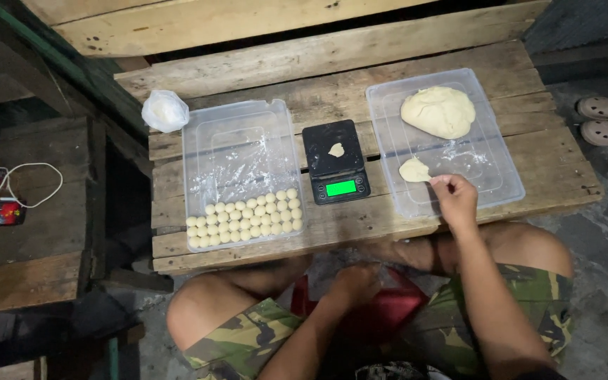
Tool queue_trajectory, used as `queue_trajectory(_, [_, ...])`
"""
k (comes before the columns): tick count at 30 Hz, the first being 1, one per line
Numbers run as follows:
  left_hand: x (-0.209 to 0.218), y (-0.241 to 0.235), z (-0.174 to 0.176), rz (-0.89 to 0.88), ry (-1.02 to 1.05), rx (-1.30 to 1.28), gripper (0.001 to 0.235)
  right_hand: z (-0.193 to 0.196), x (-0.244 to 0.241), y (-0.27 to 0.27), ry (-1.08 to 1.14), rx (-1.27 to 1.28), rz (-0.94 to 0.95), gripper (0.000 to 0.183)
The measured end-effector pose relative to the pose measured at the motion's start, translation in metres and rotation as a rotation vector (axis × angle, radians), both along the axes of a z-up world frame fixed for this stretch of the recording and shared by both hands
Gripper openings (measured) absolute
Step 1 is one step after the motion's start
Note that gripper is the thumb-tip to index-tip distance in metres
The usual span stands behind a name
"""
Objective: The person portions dough into small balls by hand, weighs each piece on a digital scale, and places the finished balls into a clear plastic container. The process is repeated multiple times with consistent sizing.
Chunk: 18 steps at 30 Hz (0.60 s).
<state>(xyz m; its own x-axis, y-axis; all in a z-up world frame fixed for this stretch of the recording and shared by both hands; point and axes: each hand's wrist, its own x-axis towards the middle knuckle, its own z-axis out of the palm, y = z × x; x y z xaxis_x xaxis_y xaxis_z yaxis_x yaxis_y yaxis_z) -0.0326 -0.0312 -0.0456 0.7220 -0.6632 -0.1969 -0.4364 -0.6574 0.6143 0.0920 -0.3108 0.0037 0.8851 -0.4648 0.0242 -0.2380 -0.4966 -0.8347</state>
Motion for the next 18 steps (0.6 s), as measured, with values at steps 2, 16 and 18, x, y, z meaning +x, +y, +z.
queue_trajectory(2, [-0.001,-0.001,0.011,-0.147,-0.168,0.174,0.029,0.019,-0.002,0.013,-0.061,0.286,-0.069,0.007])
queue_trajectory(16, [0.002,0.001,0.006,-0.099,-0.233,0.059,0.029,0.065,0.037,0.078,-0.150,0.190,0.225,0.019])
queue_trajectory(18, [0.006,0.003,0.009,-0.164,-0.333,0.071,0.027,0.066,0.063,0.102,-0.192,0.064,0.331,0.019])
